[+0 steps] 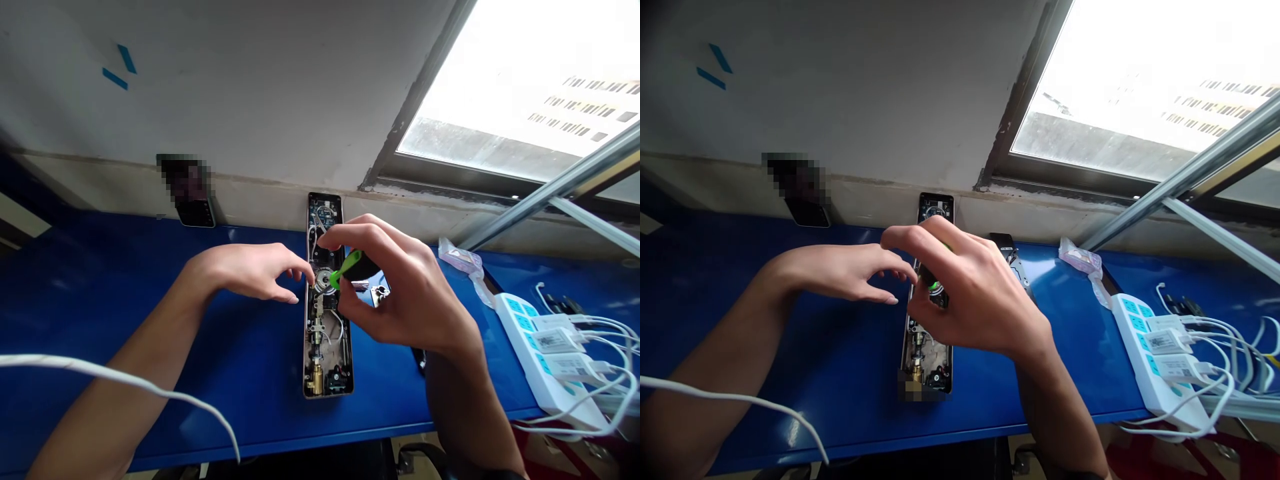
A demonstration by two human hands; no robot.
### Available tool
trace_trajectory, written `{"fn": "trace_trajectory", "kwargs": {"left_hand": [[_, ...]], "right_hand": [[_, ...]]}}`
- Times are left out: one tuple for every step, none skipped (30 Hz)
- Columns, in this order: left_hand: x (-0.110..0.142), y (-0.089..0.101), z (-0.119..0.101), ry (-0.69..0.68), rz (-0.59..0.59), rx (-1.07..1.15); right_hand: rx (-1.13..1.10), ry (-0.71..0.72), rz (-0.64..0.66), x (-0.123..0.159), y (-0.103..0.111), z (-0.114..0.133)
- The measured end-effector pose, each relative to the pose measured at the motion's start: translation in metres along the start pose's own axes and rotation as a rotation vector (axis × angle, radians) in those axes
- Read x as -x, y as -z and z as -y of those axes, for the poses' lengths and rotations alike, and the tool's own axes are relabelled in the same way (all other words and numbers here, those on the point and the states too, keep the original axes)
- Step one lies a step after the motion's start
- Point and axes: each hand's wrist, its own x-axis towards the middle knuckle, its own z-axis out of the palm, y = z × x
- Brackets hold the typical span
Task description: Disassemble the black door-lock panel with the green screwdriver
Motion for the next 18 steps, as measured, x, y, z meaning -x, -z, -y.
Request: {"fn": "trace_trajectory", "kwargs": {"left_hand": [[-0.0008,-0.0007,0.0001,-0.002,0.002,-0.004],[-0.0016,-0.0014,0.0002,-0.004,0.007,-0.007],[-0.0023,-0.0021,0.0005,-0.005,0.011,-0.010],[-0.0030,-0.0028,0.0009,-0.005,0.016,-0.012],[-0.0036,-0.0033,0.0014,-0.005,0.017,-0.014],[-0.0040,-0.0038,0.0018,-0.004,0.017,-0.015],[-0.0044,-0.0041,0.0021,-0.003,0.016,-0.016],[-0.0046,-0.0042,0.0023,-0.004,0.015,-0.016],[-0.0047,-0.0042,0.0023,-0.007,0.016,-0.014],[-0.0048,-0.0042,0.0022,-0.011,0.015,-0.012],[-0.0047,-0.0040,0.0020,-0.013,0.016,-0.010],[-0.0047,-0.0039,0.0018,-0.012,0.016,-0.009],[-0.0046,-0.0038,0.0017,-0.008,0.014,-0.010],[-0.0045,-0.0038,0.0017,-0.003,0.013,-0.013],[-0.0044,-0.0039,0.0020,0.004,0.010,-0.016],[-0.0043,-0.0039,0.0025,0.008,0.007,-0.018],[-0.0043,-0.0041,0.0032,0.008,0.004,-0.018],[-0.0043,-0.0042,0.0038,0.004,0.003,-0.017]], "right_hand": [[0.011,0.007,-0.003,-0.0001,0.0001,0.0001],[0.036,0.021,-0.016,0.0000,0.0003,-0.0001],[0.065,0.030,-0.031,0.0001,0.0007,-0.0005],[0.084,0.033,-0.038,0.0004,0.0012,-0.0010],[0.086,0.028,-0.036,0.0007,0.0018,-0.0015],[0.069,0.019,-0.029,0.0009,0.0025,-0.0019],[0.041,0.009,-0.017,0.0012,0.0032,-0.0022],[0.007,-0.001,-0.001,0.0013,0.0039,-0.0024],[-0.017,-0.008,0.013,0.0013,0.0045,-0.0025],[-0.023,-0.009,0.016,0.0012,0.0049,-0.0027],[-0.011,-0.002,0.009,0.0011,0.0052,-0.0029],[0.012,0.007,-0.002,0.0010,0.0053,-0.0032],[0.039,0.016,-0.016,0.0010,0.0053,-0.0035],[0.056,0.024,-0.029,0.0011,0.0052,-0.0038],[0.060,0.028,-0.035,0.0013,0.0050,-0.0039],[0.049,0.025,-0.037,0.0015,0.0049,-0.0040],[0.028,0.018,-0.034,0.0017,0.0047,-0.0038],[0.005,0.011,-0.026,0.0019,0.0045,-0.0037]]}}
